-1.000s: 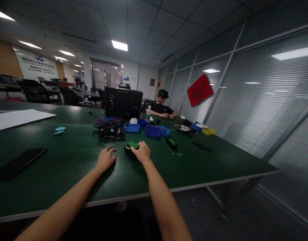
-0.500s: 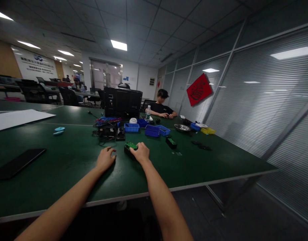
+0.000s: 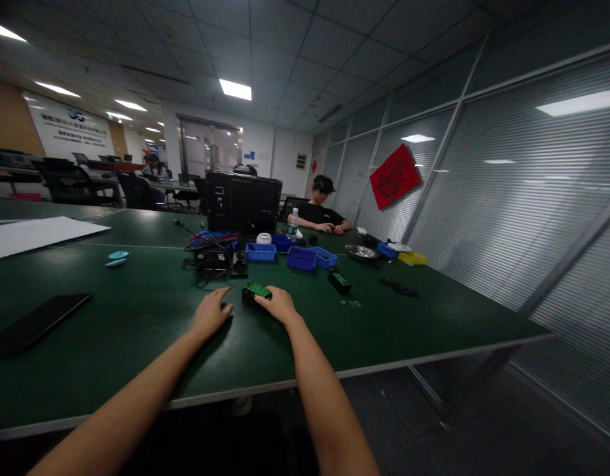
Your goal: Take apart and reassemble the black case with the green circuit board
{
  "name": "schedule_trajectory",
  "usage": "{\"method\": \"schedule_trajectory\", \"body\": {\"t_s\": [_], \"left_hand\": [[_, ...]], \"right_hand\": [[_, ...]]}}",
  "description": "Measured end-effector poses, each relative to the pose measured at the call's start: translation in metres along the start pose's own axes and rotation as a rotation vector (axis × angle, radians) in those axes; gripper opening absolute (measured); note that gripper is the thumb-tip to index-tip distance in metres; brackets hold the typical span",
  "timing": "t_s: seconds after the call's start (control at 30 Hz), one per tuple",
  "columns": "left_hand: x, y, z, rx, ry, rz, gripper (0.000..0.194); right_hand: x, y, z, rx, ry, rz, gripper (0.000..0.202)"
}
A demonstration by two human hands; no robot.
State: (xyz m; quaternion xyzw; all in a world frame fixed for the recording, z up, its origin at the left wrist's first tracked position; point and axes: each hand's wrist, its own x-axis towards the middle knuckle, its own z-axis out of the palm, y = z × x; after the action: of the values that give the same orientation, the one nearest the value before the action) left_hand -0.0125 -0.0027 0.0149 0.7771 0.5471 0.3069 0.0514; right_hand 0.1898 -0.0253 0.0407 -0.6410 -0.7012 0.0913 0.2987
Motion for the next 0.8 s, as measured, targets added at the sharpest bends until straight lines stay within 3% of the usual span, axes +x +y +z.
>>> {"method": "schedule_trajectory", "body": {"t_s": [0.17, 0.27, 0.47, 0.67, 0.8], "left_hand": [[0.0016, 0.0094, 0.0009, -0.195, -0.146, 0.024, 0.087], [0.0031, 0.0102, 0.0008, -0.247, -0.234, -0.055, 0.091], [0.0044, 0.0053, 0.0015, -0.301, -0.224, -0.085, 0.092], [0.0039, 0.0061, 0.0003, -0.356, -0.165, -0.093, 0.092], [0.0055, 0.0037, 0.0033, -0.405, -0.13, -0.084, 0.088]], "right_hand": [[-0.0004, -0.0003, 0.0, 0.341, -0.185, -0.187, 0.041], [0.0009, 0.0007, 0.0021, 0.408, -0.172, -0.173, 0.048], [0.003, 0.0029, 0.0005, 0.372, -0.109, -0.111, 0.034], [0.0005, -0.0001, 0.001, 0.3, -0.178, -0.091, 0.045], [0.005, 0.0062, 0.0054, 0.231, -0.106, -0.027, 0.04]]}}
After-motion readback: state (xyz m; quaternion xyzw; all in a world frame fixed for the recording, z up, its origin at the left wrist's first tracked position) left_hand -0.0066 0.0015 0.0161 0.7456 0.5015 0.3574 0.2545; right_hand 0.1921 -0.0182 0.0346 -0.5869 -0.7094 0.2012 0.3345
